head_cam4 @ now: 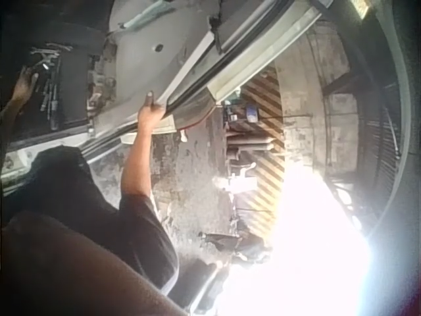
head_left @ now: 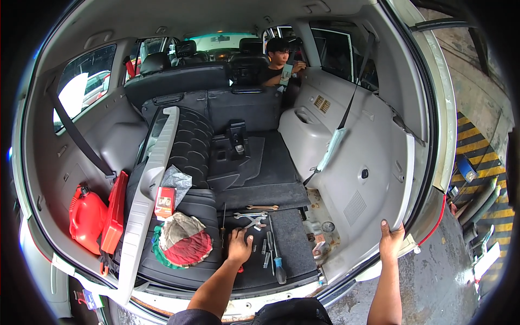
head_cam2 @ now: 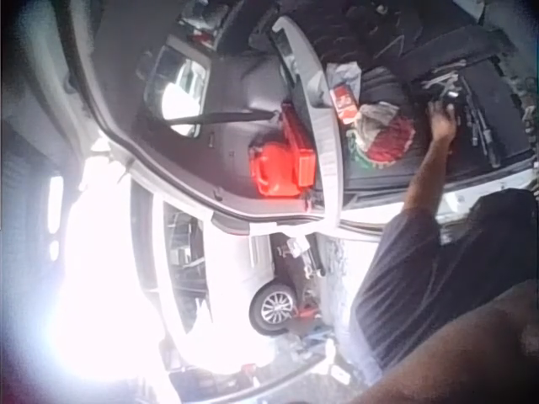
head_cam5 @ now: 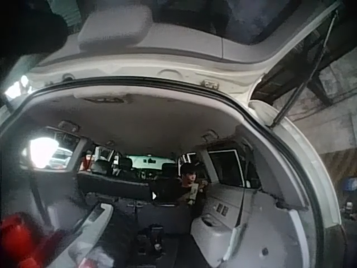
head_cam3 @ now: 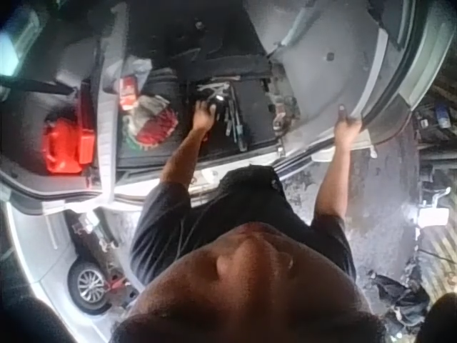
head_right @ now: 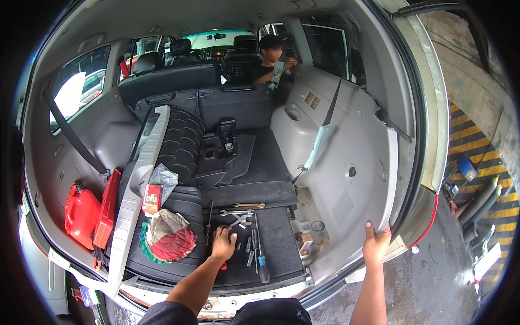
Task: The person is removing the interior plastic panel from the rear cargo area of a car to access internal mechanical components.
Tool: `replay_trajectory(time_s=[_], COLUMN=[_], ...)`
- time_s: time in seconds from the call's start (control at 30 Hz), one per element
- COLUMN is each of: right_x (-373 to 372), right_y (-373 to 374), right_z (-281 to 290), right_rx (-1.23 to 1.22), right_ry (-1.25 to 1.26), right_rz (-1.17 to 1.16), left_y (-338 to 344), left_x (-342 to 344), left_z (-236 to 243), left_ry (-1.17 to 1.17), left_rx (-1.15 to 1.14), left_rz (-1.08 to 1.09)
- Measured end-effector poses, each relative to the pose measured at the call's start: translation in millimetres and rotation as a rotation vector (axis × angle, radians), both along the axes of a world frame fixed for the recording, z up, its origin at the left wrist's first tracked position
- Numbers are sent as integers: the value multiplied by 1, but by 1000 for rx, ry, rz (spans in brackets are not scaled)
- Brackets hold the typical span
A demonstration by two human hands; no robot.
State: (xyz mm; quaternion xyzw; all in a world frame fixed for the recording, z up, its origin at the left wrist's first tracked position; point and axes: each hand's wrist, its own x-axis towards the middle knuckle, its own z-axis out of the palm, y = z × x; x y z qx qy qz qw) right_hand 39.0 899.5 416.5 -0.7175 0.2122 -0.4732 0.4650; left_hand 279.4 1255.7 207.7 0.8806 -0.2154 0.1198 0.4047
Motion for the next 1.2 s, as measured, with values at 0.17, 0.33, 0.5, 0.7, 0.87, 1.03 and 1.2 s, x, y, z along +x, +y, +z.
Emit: replay_trajectory(time_s=[0.17,0.33,0.5,0.7,0.87,1.03,1.2], right_x=[0,1,-3,22,61,62,67], right_y=[0,2,16,31,34,36,73], right_z=[0,4,40,125,192,198,210], right_rx=[-2,33,-152,-442,-474,-430,-594], right_ry=[14,2,10,-115,254,291,392], right_rz=[-18,-15,-130,-131,-166,-46,-53], left_y=[-1,-1,1,-3,4,0,3], left_x=[0,1,1,2,2,4,2], left_z=[2,0,-4,1,-2,-2,-5], left_ry=[6,7,5,1,-18,-10,-28], left_rx=[0,2,-2,15,15,13,29], left_rz=[3,3,10,5,6,2,22])
